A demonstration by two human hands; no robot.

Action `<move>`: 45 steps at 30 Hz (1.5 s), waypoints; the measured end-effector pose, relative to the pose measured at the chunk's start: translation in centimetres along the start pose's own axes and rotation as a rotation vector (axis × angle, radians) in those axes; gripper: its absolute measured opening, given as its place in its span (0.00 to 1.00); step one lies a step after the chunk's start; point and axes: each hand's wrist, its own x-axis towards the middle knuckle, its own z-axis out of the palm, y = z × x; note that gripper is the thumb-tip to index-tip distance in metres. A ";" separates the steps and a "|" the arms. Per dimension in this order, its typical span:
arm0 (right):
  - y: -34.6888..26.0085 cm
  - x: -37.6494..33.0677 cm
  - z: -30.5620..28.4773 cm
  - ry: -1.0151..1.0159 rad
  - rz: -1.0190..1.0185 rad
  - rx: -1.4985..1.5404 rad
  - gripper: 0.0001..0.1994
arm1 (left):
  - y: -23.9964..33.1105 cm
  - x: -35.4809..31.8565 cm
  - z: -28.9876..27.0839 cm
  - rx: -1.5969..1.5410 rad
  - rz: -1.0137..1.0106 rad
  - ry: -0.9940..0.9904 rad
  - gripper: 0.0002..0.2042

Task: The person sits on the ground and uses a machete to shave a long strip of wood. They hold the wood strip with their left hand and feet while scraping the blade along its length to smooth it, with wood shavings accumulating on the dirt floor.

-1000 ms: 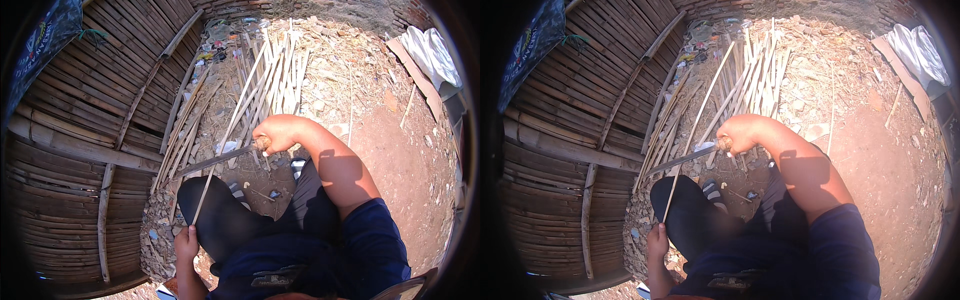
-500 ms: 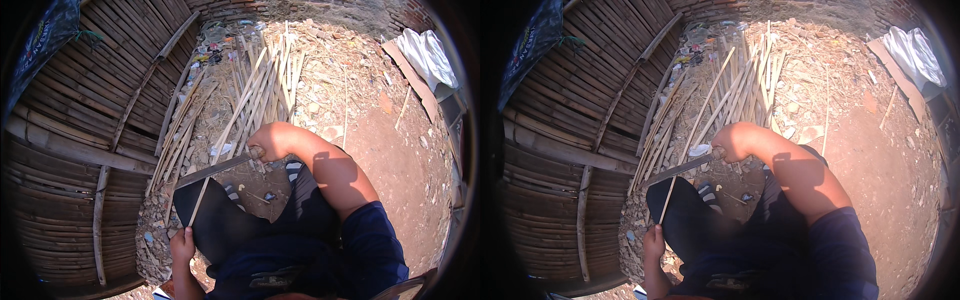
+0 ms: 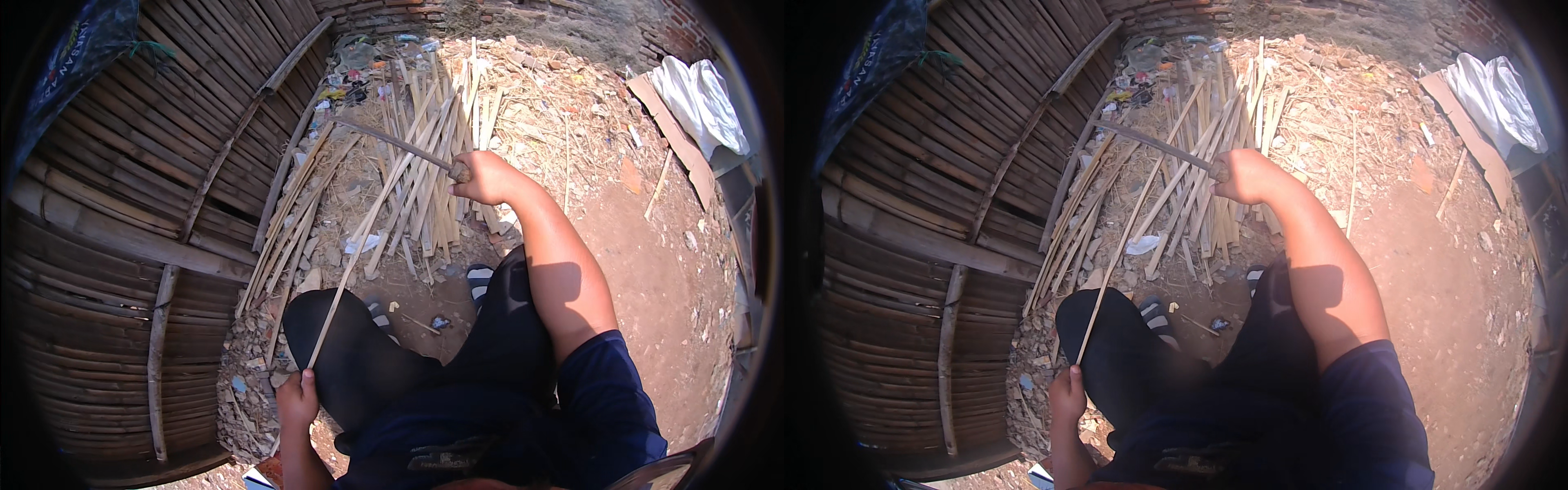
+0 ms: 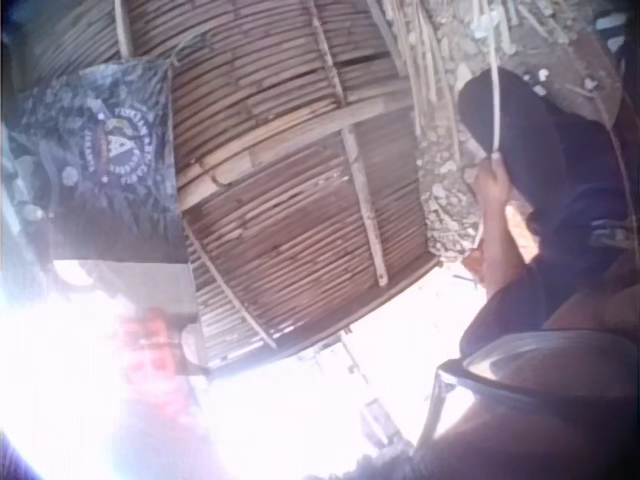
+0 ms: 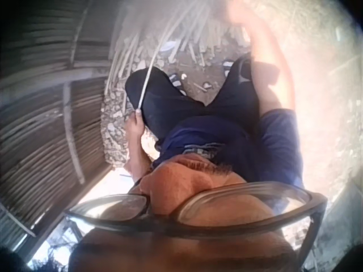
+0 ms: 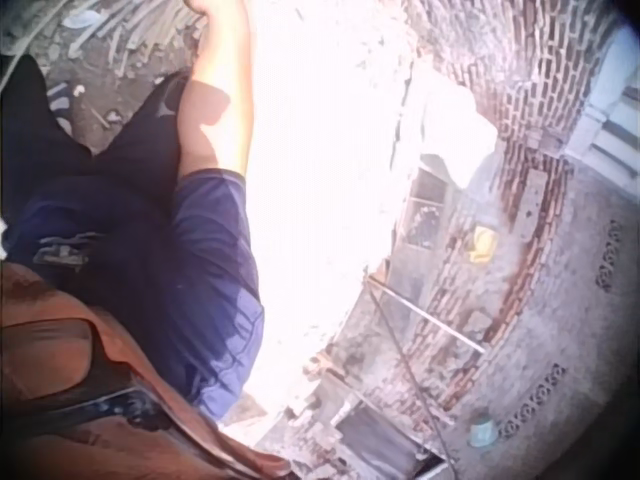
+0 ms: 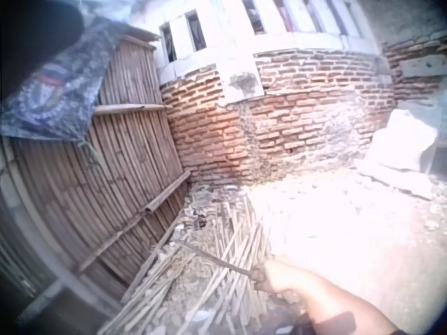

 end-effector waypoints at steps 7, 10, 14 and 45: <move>-6.6 -3.1 4.2 -0.345 -0.443 -0.128 0.24 | 1.3 -0.5 -0.7 0.085 -0.067 -0.014 0.30; -5.0 -1.6 3.1 -0.375 -0.417 -0.065 0.24 | 0.5 -0.7 0.0 0.100 -0.046 0.038 0.31; -1.1 0.6 -0.4 -0.115 0.078 0.051 0.33 | 0.2 -0.4 0.1 0.135 -0.061 0.026 0.32; -7.1 -2.7 3.3 -0.447 -0.369 -0.194 0.24 | 1.0 -0.4 -0.4 0.147 -0.038 0.015 0.32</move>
